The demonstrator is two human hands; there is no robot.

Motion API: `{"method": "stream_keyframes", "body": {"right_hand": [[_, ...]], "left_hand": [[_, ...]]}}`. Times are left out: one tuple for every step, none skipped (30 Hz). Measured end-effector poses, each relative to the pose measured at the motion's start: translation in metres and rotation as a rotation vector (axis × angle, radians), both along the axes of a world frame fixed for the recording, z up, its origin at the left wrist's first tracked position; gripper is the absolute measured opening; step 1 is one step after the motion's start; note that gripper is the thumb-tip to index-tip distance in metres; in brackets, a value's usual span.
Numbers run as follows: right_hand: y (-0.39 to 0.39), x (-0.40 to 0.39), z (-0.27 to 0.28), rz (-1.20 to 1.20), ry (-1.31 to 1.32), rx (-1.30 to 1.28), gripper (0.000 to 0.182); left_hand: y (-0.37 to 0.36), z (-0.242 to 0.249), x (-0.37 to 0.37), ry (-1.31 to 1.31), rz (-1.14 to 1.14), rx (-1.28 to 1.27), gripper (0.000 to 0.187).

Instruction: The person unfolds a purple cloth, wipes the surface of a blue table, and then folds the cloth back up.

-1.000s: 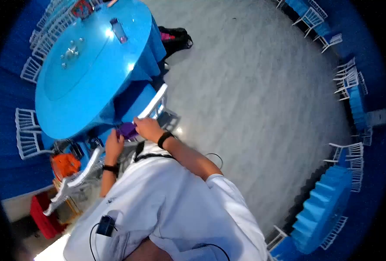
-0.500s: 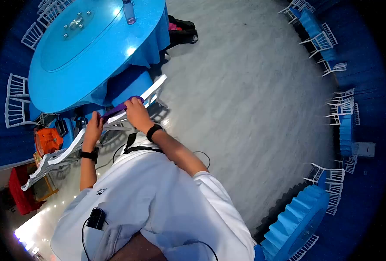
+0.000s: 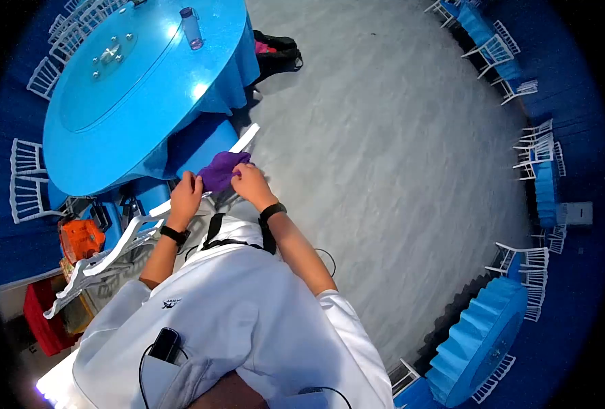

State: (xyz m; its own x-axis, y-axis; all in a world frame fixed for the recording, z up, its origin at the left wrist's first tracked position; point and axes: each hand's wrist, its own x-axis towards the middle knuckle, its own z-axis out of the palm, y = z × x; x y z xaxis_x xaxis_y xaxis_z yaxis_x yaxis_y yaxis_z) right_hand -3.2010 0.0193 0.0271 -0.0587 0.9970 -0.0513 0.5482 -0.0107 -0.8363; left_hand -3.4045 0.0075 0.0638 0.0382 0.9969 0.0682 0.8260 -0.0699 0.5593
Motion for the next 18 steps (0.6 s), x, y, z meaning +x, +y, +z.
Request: {"method": "stream_keyframes", "body": {"right_hand": [[-0.003, -0.009, 0.0, 0.039, 0.047, 0.012, 0.019], [-0.006, -0.019, 0.001, 0.038, 0.054, 0.012, 0.019], [-0.01, -0.027, 0.004, 0.148, 0.079, -0.008, 0.022], [-0.014, -0.035, 0.004, 0.256, 0.104, -0.027, 0.025], [-0.019, -0.043, 0.0, 0.25, 0.105, -0.024, 0.025], [-0.023, -0.051, -0.001, 0.323, 0.087, -0.088, 0.027], [-0.026, -0.055, -0.003, 0.397, 0.069, -0.151, 0.03], [-0.03, -0.053, -0.004, 0.401, 0.111, -0.18, 0.031], [-0.028, -0.049, -0.009, 0.355, 0.163, -0.149, 0.03], [-0.025, -0.044, -0.017, 0.31, 0.212, -0.117, 0.029], [-0.022, -0.041, -0.024, 0.176, 0.333, -0.029, 0.025], [-0.014, -0.031, -0.02, 0.086, 0.28, -0.049, 0.022], [-0.008, -0.025, -0.018, -0.005, 0.303, 0.01, 0.021], [-0.004, -0.021, -0.016, -0.094, 0.328, 0.067, 0.021], [-0.003, -0.021, -0.008, -0.155, 0.314, 0.082, 0.021], [-0.002, -0.018, -0.002, -0.153, 0.273, 0.156, 0.016], [-0.001, -0.018, -0.003, -0.175, 0.276, 0.203, 0.016], [0.0, -0.018, -0.005, -0.199, 0.277, 0.254, 0.019]], "left_hand": [[-0.006, 0.005, -0.005, 0.001, -0.011, -0.012, 0.019], [-0.013, 0.003, -0.012, 0.008, -0.012, -0.012, 0.019], [-0.02, -0.001, -0.02, 0.094, -0.04, 0.084, 0.018], [-0.026, -0.005, -0.028, 0.18, -0.07, 0.182, 0.018], [-0.032, -0.009, -0.037, 0.165, -0.08, 0.19, 0.021], [-0.039, -0.006, -0.04, 0.17, -0.077, 0.234, 0.025], [-0.045, -0.004, -0.041, 0.187, -0.074, 0.245, 0.028], [-0.048, -0.003, -0.04, 0.204, -0.071, 0.257, 0.031], [-0.048, -0.003, -0.037, 0.204, -0.074, 0.265, 0.031], [-0.047, -0.006, -0.031, 0.281, -0.059, 0.279, 0.034], [-0.046, -0.01, -0.024, 0.356, -0.041, 0.294, 0.037], [-0.04, -0.022, -0.017, 0.418, -0.003, 0.29, 0.042], [-0.032, -0.02, -0.009, 0.358, -0.02, 0.202, 0.043], [-0.022, -0.02, 0.001, 0.299, -0.037, 0.111, 0.044], [-0.013, -0.019, 0.011, 0.273, -0.044, 0.06, 0.044], [-0.005, -0.018, 0.02, 0.249, -0.055, 0.005, 0.044], [-0.001, -0.017, 0.026, 0.21, -0.105, 0.139, 0.043], [0.004, -0.017, 0.032, 0.212, -0.138, 0.192, 0.043]]}}
